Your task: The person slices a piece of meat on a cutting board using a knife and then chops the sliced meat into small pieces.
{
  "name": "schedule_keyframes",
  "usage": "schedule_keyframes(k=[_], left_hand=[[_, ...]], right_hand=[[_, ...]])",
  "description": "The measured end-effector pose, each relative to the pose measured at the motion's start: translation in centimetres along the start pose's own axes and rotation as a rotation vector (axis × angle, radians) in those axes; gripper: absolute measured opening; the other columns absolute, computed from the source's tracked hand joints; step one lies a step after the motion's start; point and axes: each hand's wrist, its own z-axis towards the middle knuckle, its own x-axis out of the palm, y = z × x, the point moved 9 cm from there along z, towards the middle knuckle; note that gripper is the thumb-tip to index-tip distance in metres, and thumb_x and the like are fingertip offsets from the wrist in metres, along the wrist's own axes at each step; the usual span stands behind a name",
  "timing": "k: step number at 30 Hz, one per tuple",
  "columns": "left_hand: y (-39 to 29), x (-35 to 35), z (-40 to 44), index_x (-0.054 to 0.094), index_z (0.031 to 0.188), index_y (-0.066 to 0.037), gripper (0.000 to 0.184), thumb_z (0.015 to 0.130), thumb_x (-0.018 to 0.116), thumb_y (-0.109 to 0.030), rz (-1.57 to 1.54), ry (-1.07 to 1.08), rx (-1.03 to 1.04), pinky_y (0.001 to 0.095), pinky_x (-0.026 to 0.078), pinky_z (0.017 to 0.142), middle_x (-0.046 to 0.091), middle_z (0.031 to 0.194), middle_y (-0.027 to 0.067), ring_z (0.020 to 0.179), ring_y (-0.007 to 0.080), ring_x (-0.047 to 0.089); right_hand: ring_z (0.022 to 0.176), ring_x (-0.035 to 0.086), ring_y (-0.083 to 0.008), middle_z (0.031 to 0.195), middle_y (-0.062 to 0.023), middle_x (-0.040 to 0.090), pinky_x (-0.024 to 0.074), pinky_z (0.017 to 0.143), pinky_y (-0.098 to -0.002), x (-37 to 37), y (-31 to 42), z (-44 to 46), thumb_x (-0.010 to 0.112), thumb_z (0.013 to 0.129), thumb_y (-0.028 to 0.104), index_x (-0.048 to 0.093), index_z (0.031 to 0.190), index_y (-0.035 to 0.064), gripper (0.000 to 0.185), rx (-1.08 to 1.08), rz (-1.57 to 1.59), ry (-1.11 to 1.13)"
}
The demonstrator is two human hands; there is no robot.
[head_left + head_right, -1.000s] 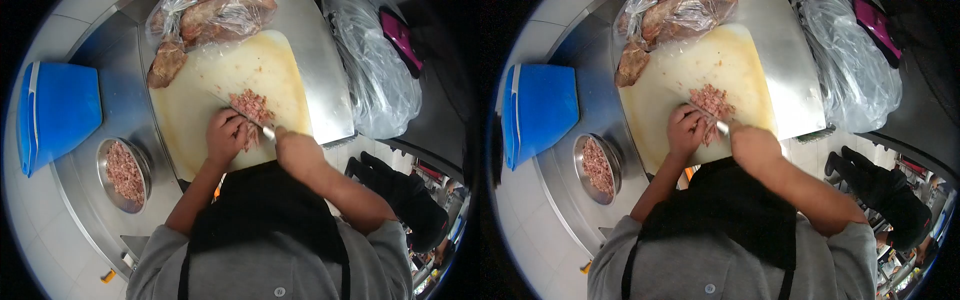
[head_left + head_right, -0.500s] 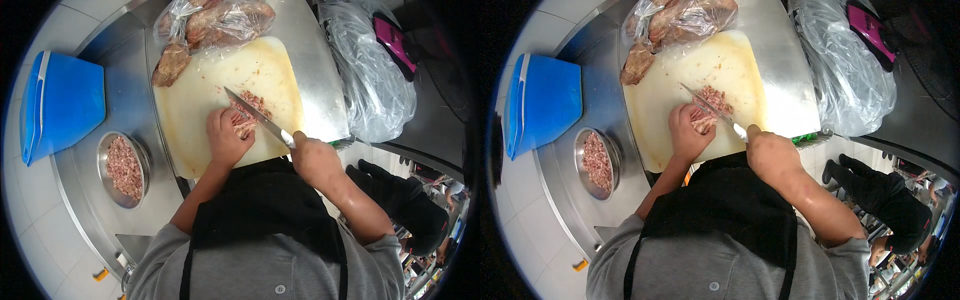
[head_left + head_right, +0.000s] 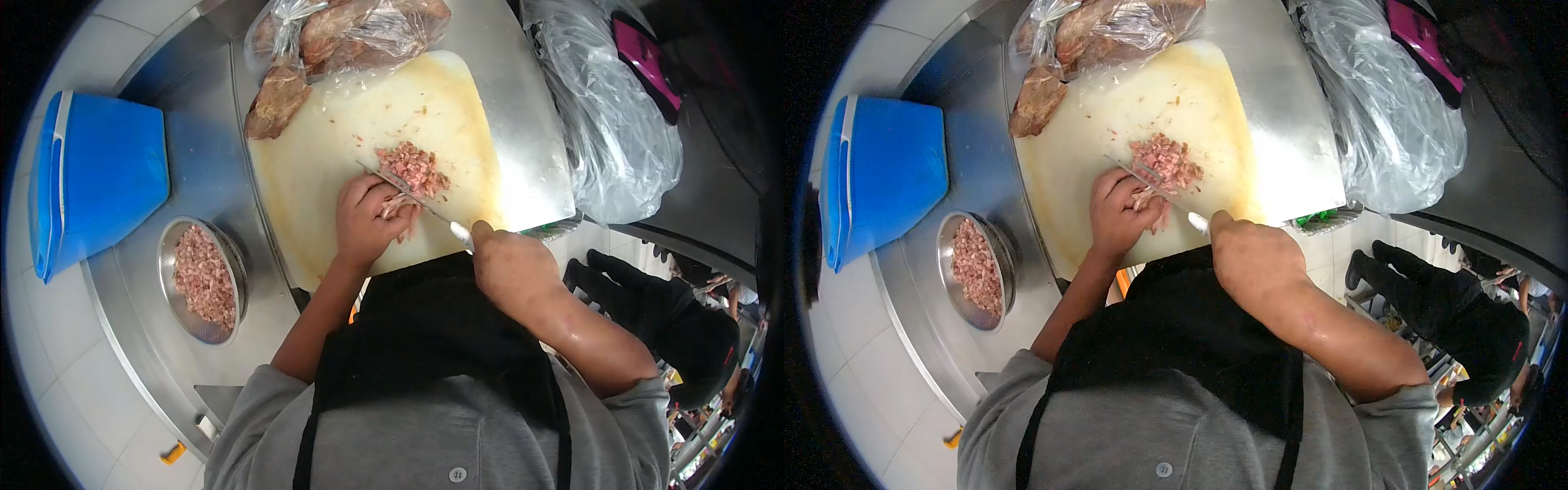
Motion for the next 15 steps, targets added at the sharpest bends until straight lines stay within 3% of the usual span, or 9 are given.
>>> schedule_keyframes(k=[9,12,15], left_hand=[[0.6,0.4,-0.4,0.074,0.096,-0.007,0.034,0.065,0.085,-0.013,-0.017,0.032,-0.012,0.0414,0.053,0.086,0.066,0.107,0.0107,0.097,0.0306,0.064],[0.4,-0.8,-0.1,0.07,0.089,-0.005,0.024,0.07,0.081,-0.015,-0.09,0.045,-0.068,0.0425,0.052,0.087,0.063,0.108,0.0111,0.097,0.0309,0.063],[0.8,-2.5,-0.3,0.069,0.099,-0.004,0.035,0.073,0.084,-0.021,-0.203,-0.001,-0.208,0.0448,0.05,0.094,0.059,0.119,0.0152,0.106,0.0333,0.06]], right_hand=[[0.081,0.072,-0.0403,0.084,-0.0236,0.071,0.0574,0.073,-0.0488,2.5,0.5,5.5,0.05,0.093,0.009,0.058,0.107,-0.0026,0.02,-0.098,0.102,-0.073],[0.081,0.071,-0.0418,0.084,-0.0241,0.071,0.0565,0.075,-0.05,0.8,-0.6,4.6,0.051,0.095,0.013,0.058,0.103,-0.0016,0.018,-0.124,0.14,-0.145],[0.082,0.07,-0.0431,0.084,-0.0246,0.07,0.0556,0.076,-0.0515,-0.4,-1.2,2.9,0.052,0.096,0.016,0.058,0.1,-0.0009,0.019,-0.077,0.168,-0.159]])
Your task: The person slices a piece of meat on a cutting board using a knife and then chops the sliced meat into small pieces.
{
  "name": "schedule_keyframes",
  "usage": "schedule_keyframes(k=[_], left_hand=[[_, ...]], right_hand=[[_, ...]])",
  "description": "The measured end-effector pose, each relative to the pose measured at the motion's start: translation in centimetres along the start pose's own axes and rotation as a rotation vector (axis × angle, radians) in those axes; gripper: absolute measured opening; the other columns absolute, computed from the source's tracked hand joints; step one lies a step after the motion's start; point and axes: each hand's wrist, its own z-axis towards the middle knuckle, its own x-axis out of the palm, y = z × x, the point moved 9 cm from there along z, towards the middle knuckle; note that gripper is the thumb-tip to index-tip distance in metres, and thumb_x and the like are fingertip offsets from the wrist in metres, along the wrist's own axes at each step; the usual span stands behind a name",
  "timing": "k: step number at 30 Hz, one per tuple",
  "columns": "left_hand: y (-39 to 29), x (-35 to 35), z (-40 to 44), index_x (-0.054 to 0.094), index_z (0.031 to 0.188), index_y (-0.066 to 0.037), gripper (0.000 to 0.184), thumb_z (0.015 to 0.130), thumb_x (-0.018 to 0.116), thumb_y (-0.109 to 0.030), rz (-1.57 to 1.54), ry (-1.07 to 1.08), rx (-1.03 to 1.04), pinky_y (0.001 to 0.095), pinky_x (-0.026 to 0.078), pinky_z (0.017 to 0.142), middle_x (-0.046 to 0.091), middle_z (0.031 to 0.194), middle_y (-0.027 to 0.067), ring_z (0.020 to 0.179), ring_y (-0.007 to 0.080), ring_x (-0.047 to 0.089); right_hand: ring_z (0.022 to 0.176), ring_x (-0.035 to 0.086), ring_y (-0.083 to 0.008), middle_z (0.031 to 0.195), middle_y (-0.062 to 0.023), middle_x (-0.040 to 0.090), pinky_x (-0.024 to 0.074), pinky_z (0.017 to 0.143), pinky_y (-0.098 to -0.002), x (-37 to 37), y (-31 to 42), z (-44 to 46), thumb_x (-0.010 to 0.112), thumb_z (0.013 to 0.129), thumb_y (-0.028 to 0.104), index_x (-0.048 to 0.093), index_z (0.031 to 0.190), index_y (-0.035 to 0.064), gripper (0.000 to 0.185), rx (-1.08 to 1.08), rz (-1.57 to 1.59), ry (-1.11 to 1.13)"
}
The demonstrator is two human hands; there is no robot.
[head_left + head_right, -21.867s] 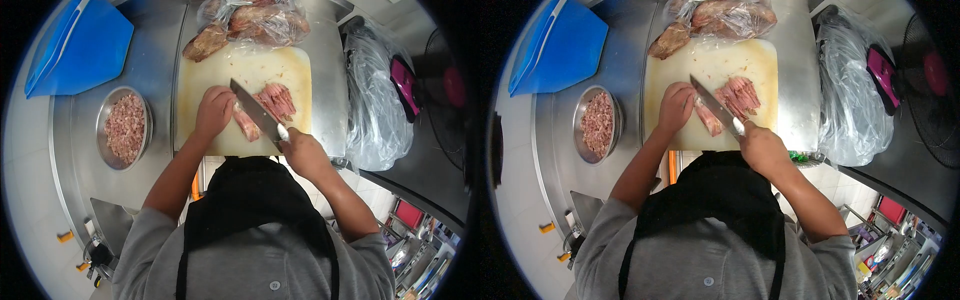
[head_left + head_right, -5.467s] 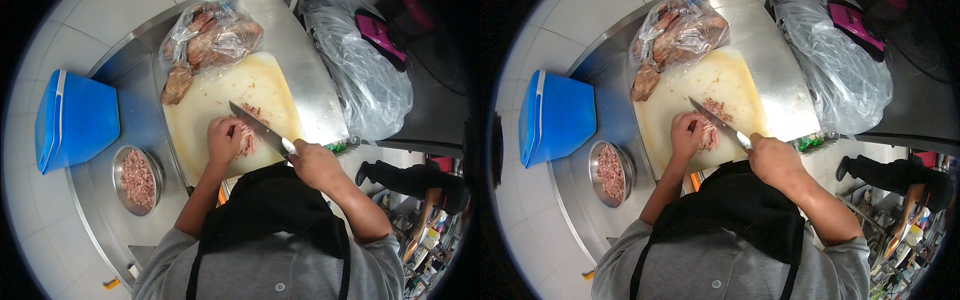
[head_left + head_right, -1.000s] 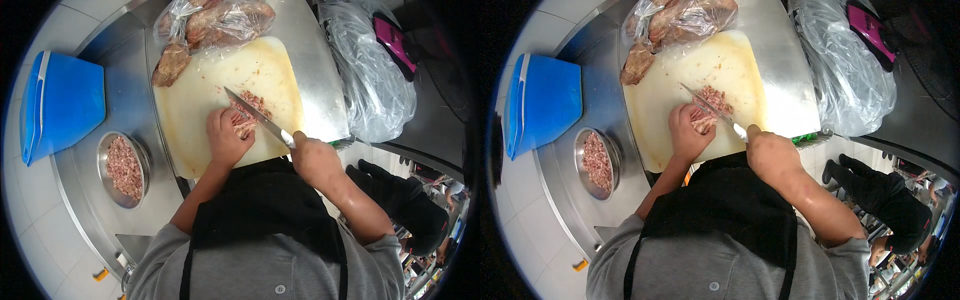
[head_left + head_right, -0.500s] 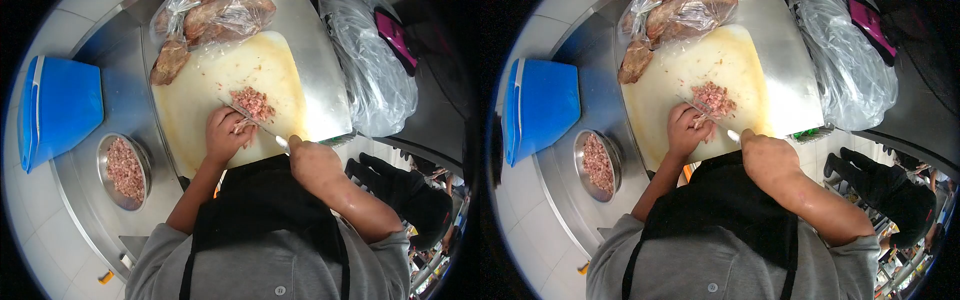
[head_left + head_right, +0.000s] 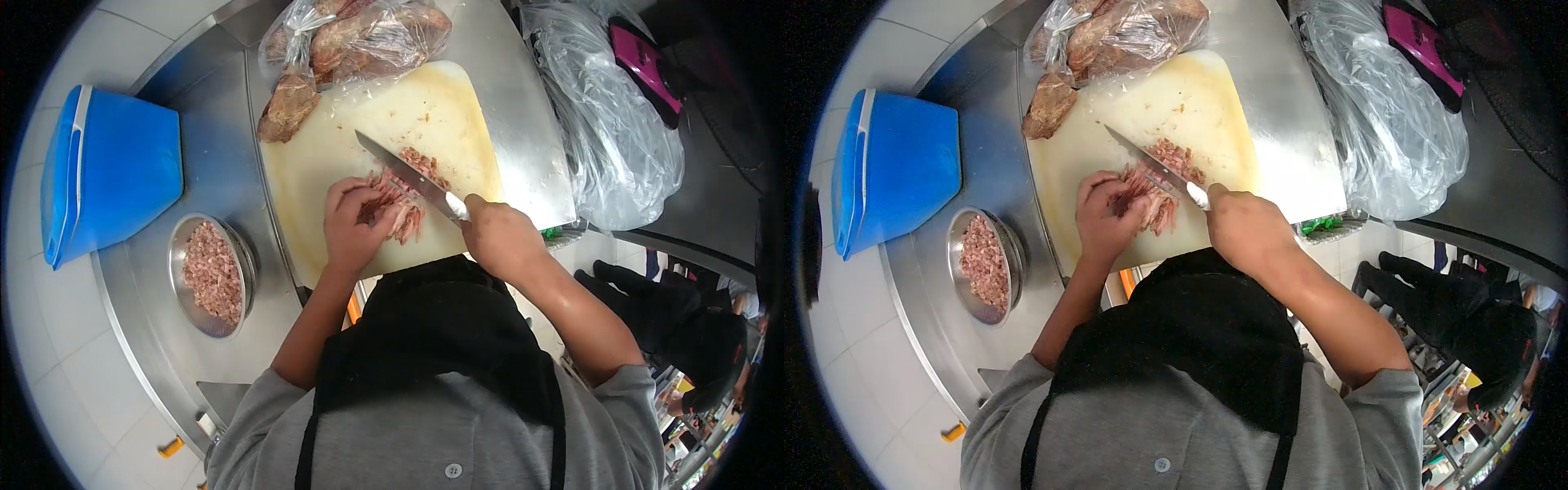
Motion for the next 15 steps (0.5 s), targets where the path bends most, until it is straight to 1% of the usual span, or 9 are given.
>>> schedule_keyframes(k=[2,3,5,6,8,9,12,14,15], left_hand=[[-0.2,-0.7,0.1,0.064,0.116,-0.002,0.056,0.071,0.086,-0.029,0.201,-0.072,0.009,0.0485,0.046,0.099,0.055,0.125,0.0192,0.116,0.0362,0.055],[-0.3,-0.4,0.1,0.064,0.116,-0.002,0.056,0.071,0.086,-0.029,0.2,-0.074,0.011,0.0485,0.046,0.099,0.055,0.125,0.0192,0.116,0.0362,0.055],[-1.0,1.3,0.0,0.055,0.129,-0.001,0.076,0.065,0.089,-0.024,0.425,-0.008,0.072,0.0485,0.045,0.099,0.056,0.122,0.021,0.114,0.0391,0.054],[-0.8,1.7,-0.1,0.055,0.129,-0.001,0.076,0.065,0.089,-0.024,0.423,-0.012,0.072,0.0485,0.045,0.099,0.056,0.122,0.021,0.114,0.0391,0.054],[-0.1,3.0,-0.5,0.055,0.13,-0.002,0.077,0.064,0.088,-0.025,0.372,0.084,0.056,0.049,0.045,0.099,0.054,0.125,0.0211,0.113,0.0403,0.054],[-0.1,2.8,-0.6,0.055,0.13,-0.002,0.077,0.064,0.088,-0.025,0.374,0.081,0.052,0.049,0.045,0.099,0.054,0.125,0.0211,0.113,0.0403,0.054],[0.1,1.9,-0.9,0.056,0.127,-0.003,0.069,0.066,0.085,-0.02,0.272,0.024,0.007,0.0474,0.046,0.098,0.056,0.12,0.0206,0.112,0.0389,0.055],[-0.2,1.2,-1.5,0.064,0.113,-0.004,0.047,0.072,0.08,-0.016,0.153,-0.073,0.136,0.0469,0.047,0.095,0.059,0.115,0.0181,0.111,0.0366,0.056],[-0.2,1.1,-1.3,0.064,0.113,-0.004,0.047,0.072,0.08,-0.016,0.15,-0.07,0.136,0.0469,0.047,0.095,0.059,0.115,0.0181,0.111,0.0366,0.056]], right_hand=[[0.082,0.07,-0.0432,0.084,-0.0248,0.07,0.0555,0.076,-0.0519,-0.1,-0.3,-0.5,0.053,0.096,0.016,0.059,0.1,-0.0009,0.019,0.021,-0.002,0.007],[0.082,0.07,-0.0433,0.084,-0.0249,0.07,0.0554,0.076,-0.0524,-0.1,-0.6,-0.7,0.053,0.096,0.016,0.059,0.1,-0.0009,0.019,0.044,-0.003,0.007],[0.081,0.07,-0.0432,0.083,-0.0246,0.07,0.0556,0.074,-0.0524,0.0,-0.8,-1.1,0.053,0.095,0.016,0.059,0.099,-0.0008,0.018,0.053,-0.011,0.005],[0.079,0.07,-0.0431,0.082,-0.0243,0.07,0.0558,0.073,-0.0524,0.1,-0.9,-1.3,0.053,0.095,0.015,0.059,0.099,-0.0007,0.017,0.062,-0.018,0.005],[0.078,0.07,-0.0425,0.08,-0.0237,0.07,0.0561,0.072,-0.0519,0.2,-0.9,-2.0,0.053,0.094,0.014,0.059,0.098,-0.0003,0.016,0.036,-0.032,-0.023],[0.076,0.071,-0.0419,0.079,-0.0231,0.07,0.0565,0.07,-0.0515,0.1,-0.7,-2.4,0.053,0.094,0.014,0.059,0.097,0.0,0.015,0.012,-0.042,-0.051],[0.074,0.071,-0.0402,0.077,-0.0219,0.07,0.057,0.068,-0.0502,0.1,-0.2,-3.4,0.052,0.094,0.013,0.058,0.097,0.0008,0.013,0.02,-0.077,-0.033],[0.074,0.072,-0.0396,0.077,-0.0217,0.07,0.0571,0.068,-0.0499,0.0,0.4,-3.8,0.052,0.094,0.012,0.058,0.097,0.0007,0.013,0.033,-0.085,-0.003],[0.075,0.072,-0.0391,0.077,-0.0216,0.07,0.0572,0.068,-0.0497,0.2,0.6,-3.9,0.051,0.094,0.011,0.058,0.097,0.0007,0.013,0.045,-0.093,0.025]])
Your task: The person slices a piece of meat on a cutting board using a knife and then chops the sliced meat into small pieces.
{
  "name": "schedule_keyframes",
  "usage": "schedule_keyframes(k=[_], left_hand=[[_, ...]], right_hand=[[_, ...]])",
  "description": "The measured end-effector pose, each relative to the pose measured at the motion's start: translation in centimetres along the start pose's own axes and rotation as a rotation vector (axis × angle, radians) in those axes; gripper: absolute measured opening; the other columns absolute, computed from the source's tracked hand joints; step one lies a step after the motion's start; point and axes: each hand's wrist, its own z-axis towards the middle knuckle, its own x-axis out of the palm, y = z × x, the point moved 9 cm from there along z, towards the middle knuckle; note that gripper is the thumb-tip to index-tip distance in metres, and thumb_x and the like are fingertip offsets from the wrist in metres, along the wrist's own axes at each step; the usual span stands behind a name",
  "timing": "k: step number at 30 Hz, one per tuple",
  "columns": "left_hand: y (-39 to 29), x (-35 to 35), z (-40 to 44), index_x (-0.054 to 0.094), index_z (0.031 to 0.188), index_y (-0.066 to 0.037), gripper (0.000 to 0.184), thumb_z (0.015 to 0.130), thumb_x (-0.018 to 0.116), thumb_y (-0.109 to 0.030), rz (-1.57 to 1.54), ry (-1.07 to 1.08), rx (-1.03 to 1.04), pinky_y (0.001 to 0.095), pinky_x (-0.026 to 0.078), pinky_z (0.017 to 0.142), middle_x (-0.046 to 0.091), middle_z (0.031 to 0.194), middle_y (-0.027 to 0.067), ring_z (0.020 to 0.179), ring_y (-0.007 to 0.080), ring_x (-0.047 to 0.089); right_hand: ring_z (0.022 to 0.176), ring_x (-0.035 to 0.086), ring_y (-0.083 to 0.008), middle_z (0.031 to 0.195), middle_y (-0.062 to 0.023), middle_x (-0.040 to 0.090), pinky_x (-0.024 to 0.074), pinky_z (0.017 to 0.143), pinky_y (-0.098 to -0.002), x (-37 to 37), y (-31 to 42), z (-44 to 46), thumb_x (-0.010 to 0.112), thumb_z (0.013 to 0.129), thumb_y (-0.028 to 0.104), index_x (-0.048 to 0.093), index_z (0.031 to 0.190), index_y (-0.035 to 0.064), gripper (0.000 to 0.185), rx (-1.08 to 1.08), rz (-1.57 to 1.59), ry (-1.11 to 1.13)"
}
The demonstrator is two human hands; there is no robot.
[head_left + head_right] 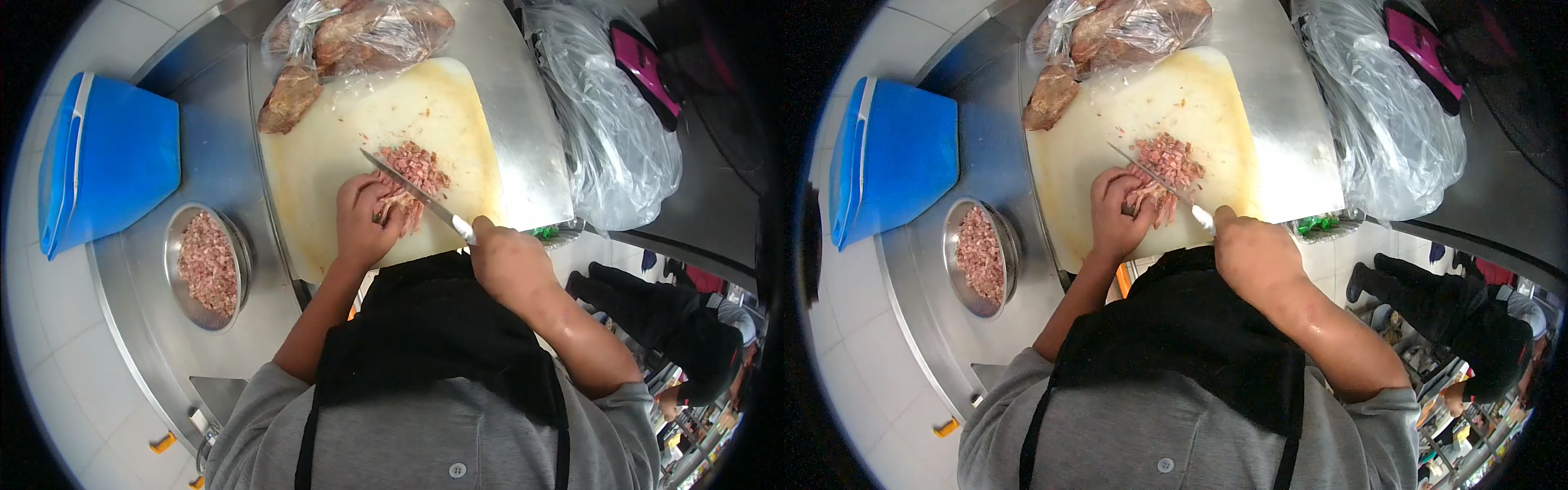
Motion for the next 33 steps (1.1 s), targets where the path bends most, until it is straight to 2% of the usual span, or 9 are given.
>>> schedule_keyframes(k=[2,5,13,15,21,22,24,26,33], left_hand=[[-0.9,0.5,0.4,0.068,0.101,-0.004,0.029,0.073,0.074,-0.007,0.058,0.07,0.11,0.045,0.048,0.091,0.06,0.109,0.0155,0.106,0.035,0.058],[-0.4,0.8,0.7,0.069,0.092,-0.004,0.021,0.071,0.073,-0.005,0.01,0.059,0.106,0.0439,0.047,0.091,0.061,0.108,0.0128,0.103,0.0345,0.058],[0.3,0.9,1.2,0.07,0.091,-0.004,0.02,0.071,0.072,-0.004,-0.025,0.079,0.074,0.0439,0.048,0.088,0.063,0.105,0.0117,0.099,0.0336,0.059],[0.6,1.0,0.9,0.07,0.091,-0.003,0.02,0.071,0.072,-0.004,-0.025,0.084,0.067,0.0438,0.048,0.088,0.064,0.105,0.0118,0.098,0.0335,0.059],[-0.4,1.0,1.1,0.068,0.09,-0.003,0.021,0.071,0.075,-0.006,-0.017,0.06,0.146,0.043,0.049,0.086,0.063,0.102,0.0115,0.098,0.0337,0.059],[-0.8,1.0,1.1,0.065,0.094,-0.004,0.027,0.07,0.078,-0.011,-0.009,0.055,0.094,0.0451,0.048,0.089,0.061,0.105,0.0118,0.101,0.0344,0.058],[-1.6,1.0,0.7,0.063,0.097,-0.005,0.034,0.069,0.081,-0.016,0.003,0.054,0.04,0.0473,0.047,0.092,0.059,0.108,0.0121,0.104,0.035,0.056],[-2.1,1.2,0.6,0.059,0.102,-0.006,0.049,0.065,0.085,-0.023,0.104,0.018,-0.033,0.05,0.043,0.098,0.056,0.115,0.0139,0.112,0.0362,0.052],[-1.2,2.1,-0.2,0.058,0.109,-0.004,0.06,0.062,0.088,-0.025,0.29,-0.009,-0.083,0.0501,0.042,0.1,0.054,0.117,0.0169,0.114,0.0374,0.051]], right_hand=[[0.075,0.072,-0.0389,0.078,-0.0216,0.07,0.0573,0.068,-0.0494,0.7,0.2,0.4,0.051,0.094,0.01,0.058,0.098,0.0004,0.013,-0.013,-0.025,0.011],[0.076,0.072,-0.0388,0.081,-0.0218,0.07,0.0574,0.068,-0.049,0.5,0.5,0.4,0.049,0.093,0.008,0.058,0.098,0.0,0.013,-0.029,-0.069,0.034],[0.077,0.072,-0.0392,0.081,-0.0218,0.071,0.0577,0.068,-0.0482,1.6,1.0,2.0,0.049,0.093,0.007,0.058,0.101,-0.0005,0.014,-0.037,-0.093,0.12],[0.076,0.072,-0.0393,0.082,-0.0224,0.071,0.0578,0.069,-0.0488,3.2,1.6,4.3,0.048,0.093,0.007,0.058,0.105,-0.0013,0.018,-0.087,0.006,0.028],[0.085,0.072,-0.0397,0.089,-0.0249,0.072,0.0576,0.076,-0.0495,2.9,1.2,6.4,0.046,0.094,0.009,0.058,0.115,-0.0026,0.027,-0.127,0.01,0.018],[0.085,0.072,-0.0397,0.089,-0.0249,0.072,0.0576,0.076,-0.0495,2.5,1.0,6.6,0.046,0.094,0.009,0.058,0.115,-0.0026,0.027,-0.128,0.007,-0.005],[0.081,0.069,-0.0431,0.083,-0.0257,0.069,0.0548,0.074,-0.0523,2.8,0.7,6.6,0.06,0.094,0.019,0.057,0.099,-0.0014,0.021,-0.108,0.075,-0.015],[0.082,0.069,-0.0435,0.084,-0.0259,0.069,0.0545,0.075,-0.0524,2.4,0.7,6.1,0.06,0.094,0.019,0.057,0.099,-0.0013,0.022,-0.085,0.085,-0.032],[0.082,0.067,-0.0454,0.082,-0.0261,0.068,0.0532,0.075,-0.0532,-1.1,-0.6,3.3,0.061,0.094,0.021,0.056,0.099,-0.0015,0.023,-0.058,0.099,-0.095]])
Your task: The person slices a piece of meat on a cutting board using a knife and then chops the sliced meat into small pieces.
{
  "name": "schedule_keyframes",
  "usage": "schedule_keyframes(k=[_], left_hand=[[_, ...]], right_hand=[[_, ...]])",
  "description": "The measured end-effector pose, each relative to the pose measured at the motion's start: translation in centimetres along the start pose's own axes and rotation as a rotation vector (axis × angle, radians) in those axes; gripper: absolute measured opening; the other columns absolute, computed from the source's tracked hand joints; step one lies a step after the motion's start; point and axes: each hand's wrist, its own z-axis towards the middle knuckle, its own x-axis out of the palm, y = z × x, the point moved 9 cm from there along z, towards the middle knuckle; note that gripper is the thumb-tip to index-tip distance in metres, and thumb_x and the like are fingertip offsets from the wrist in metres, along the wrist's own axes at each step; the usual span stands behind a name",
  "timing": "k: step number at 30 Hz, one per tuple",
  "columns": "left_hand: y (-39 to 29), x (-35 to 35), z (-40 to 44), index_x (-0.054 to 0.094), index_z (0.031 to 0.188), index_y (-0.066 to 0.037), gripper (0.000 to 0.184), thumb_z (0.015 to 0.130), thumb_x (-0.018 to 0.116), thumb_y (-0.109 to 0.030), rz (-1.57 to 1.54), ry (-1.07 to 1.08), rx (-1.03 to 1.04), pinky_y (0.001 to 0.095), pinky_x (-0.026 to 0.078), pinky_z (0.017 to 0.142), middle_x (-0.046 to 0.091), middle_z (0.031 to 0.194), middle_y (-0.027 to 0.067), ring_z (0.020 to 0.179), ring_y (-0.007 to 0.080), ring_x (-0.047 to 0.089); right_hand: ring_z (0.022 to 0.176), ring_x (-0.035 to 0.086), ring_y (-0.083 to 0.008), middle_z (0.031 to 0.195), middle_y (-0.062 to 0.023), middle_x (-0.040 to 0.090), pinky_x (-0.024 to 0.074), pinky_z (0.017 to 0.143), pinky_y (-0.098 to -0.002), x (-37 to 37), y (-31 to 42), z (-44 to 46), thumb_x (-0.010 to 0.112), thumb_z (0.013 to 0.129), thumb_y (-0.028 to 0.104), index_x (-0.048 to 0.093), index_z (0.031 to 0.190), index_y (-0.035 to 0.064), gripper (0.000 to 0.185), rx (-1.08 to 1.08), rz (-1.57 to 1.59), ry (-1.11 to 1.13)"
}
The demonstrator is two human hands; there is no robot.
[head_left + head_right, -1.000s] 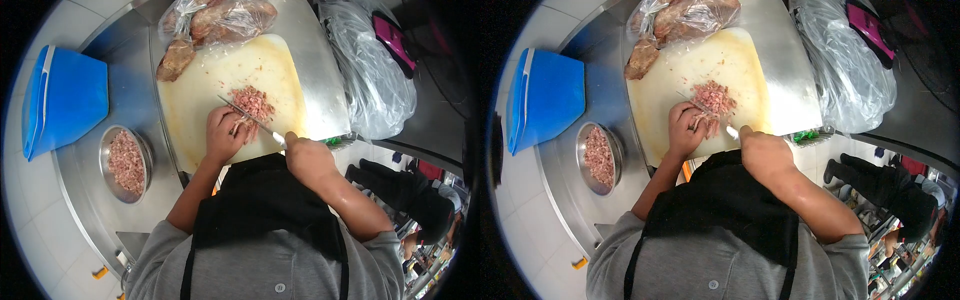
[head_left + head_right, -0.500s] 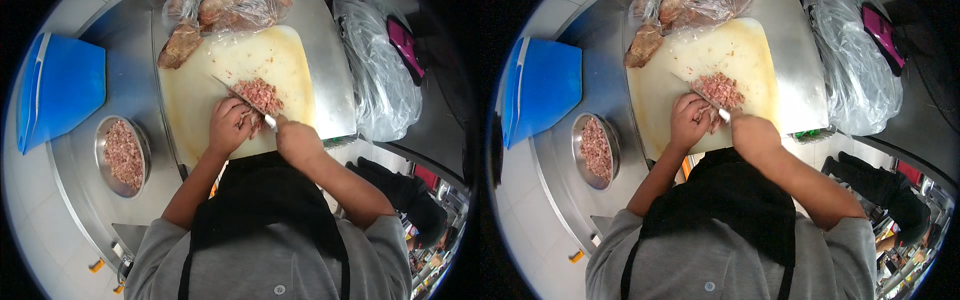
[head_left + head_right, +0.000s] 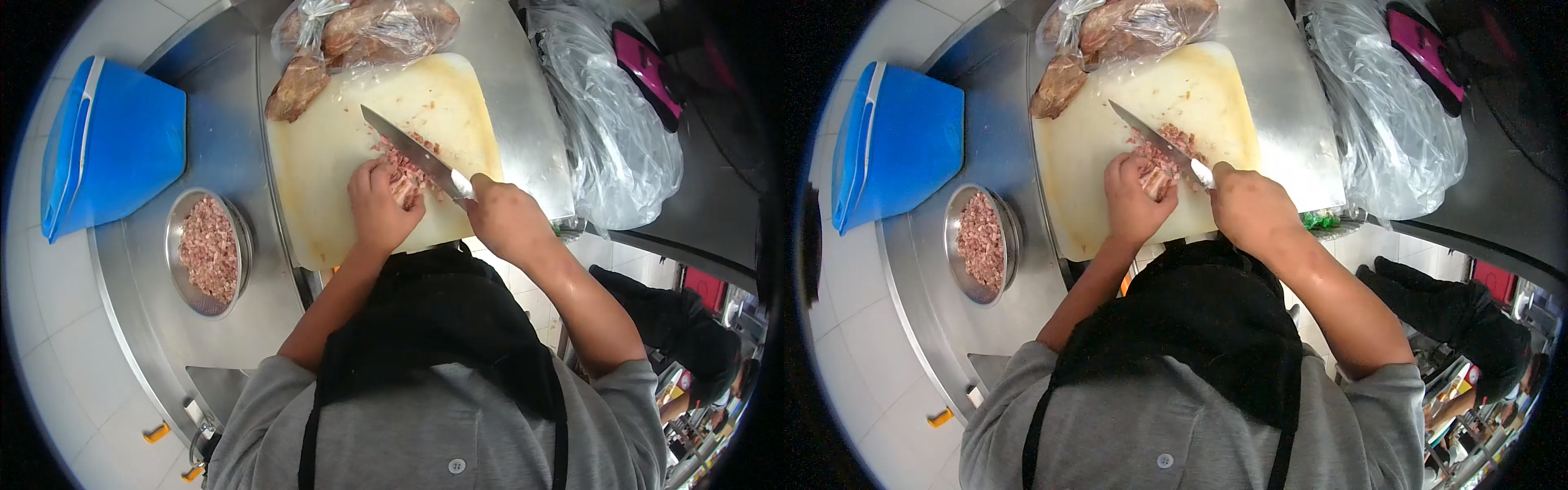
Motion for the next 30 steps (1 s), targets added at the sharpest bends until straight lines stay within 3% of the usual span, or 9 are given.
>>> schedule_keyframes(k=[1,5,9,11,14,19,22,30], left_hand=[[0.5,-0.2,-0.1,0.058,0.109,-0.005,0.058,0.063,0.088,-0.024,-0.07,0.008,0.019,0.0491,0.043,0.098,0.054,0.117,0.0165,0.113,0.0371,0.051],[1.1,-1.3,-0.2,0.061,0.107,-0.007,0.049,0.065,0.085,-0.016,-0.243,0.02,0.121,0.046,0.048,0.093,0.054,0.118,0.0149,0.111,0.0357,0.053],[1.5,-1.5,-0.2,0.064,0.103,-0.006,0.042,0.067,0.085,-0.012,-0.247,0.042,0.147,0.0427,0.048,0.094,0.055,0.119,0.0164,0.108,0.0345,0.056],[0.8,-1.3,0.1,0.067,0.097,-0.006,0.035,0.068,0.084,-0.011,-0.233,0.04,0.246,0.0431,0.048,0.092,0.058,0.112,0.0141,0.106,0.0333,0.057],[0.8,-1.3,0.4,0.068,0.093,-0.005,0.03,0.068,0.082,-0.012,-0.269,0.046,0.239,0.0448,0.047,0.091,0.061,0.107,0.0112,0.103,0.0346,0.058],[1.6,-1.0,0.9,0.069,0.093,-0.005,0.028,0.069,0.081,-0.013,-0.314,0.141,0.192,0.0449,0.047,0.091,0.063,0.107,0.01,0.103,0.0339,0.058],[1.6,-1.1,1.4,0.069,0.092,-0.005,0.027,0.069,0.081,-0.014,-0.31,0.159,0.185,0.0445,0.047,0.092,0.063,0.106,0.0098,0.103,0.0337,0.058],[1.6,-1.0,0.2,0.067,0.093,-0.006,0.029,0.069,0.081,-0.015,-0.269,0.112,0.215,0.0439,0.048,0.092,0.062,0.107,0.0094,0.103,0.0331,0.058]], right_hand=[[0.081,0.071,-0.0416,0.082,-0.0248,0.07,0.0564,0.073,-0.0507,-0.6,0.4,-0.7,0.055,0.093,0.014,0.059,0.099,-0.0017,0.018,-0.033,-0.044,-0.022],[0.07,0.07,-0.0415,0.075,-0.0224,0.07,0.0565,0.067,-0.0521,0.0,0.4,-2.7,0.054,0.092,0.012,0.059,0.096,0.0003,0.013,-0.029,-0.099,-0.014],[0.076,0.072,-0.0406,0.08,-0.0223,0.071,0.0568,0.07,-0.0509,1.0,1.1,-3.2,0.051,0.092,0.009,0.058,0.101,-0.0005,0.014,0.023,-0.135,0.097],[0.077,0.072,-0.0408,0.081,-0.0225,0.071,0.0568,0.071,-0.051,2.0,0.8,-3.0,0.051,0.092,0.008,0.058,0.101,-0.0007,0.015,0.023,-0.134,0.116],[0.079,0.072,-0.0413,0.083,-0.0233,0.071,0.0567,0.071,-0.0512,1.7,0.7,-3.3,0.05,0.092,0.007,0.058,0.102,-0.0011,0.016,0.024,-0.139,0.161],[0.08,0.071,-0.0417,0.085,-0.0239,0.071,0.0568,0.072,-0.0515,1.5,1.1,-2.9,0.049,0.092,0.006,0.059,0.101,-0.0011,0.016,0.035,-0.178,0.256],[0.075,0.069,-0.0412,0.077,-0.022,0.068,0.0541,0.069,-0.0524,2.3,1.2,-1.4,0.053,0.096,0.013,0.056,0.099,0.0007,0.013,0.017,-0.172,0.244],[0.079,0.071,-0.041,0.086,-0.0246,0.071,0.0569,0.071,-0.0504,5.2,1.8,2.4,0.05,0.092,0.009,0.059,0.108,-0.003,0.022,-0.087,-0.076,0.131]])
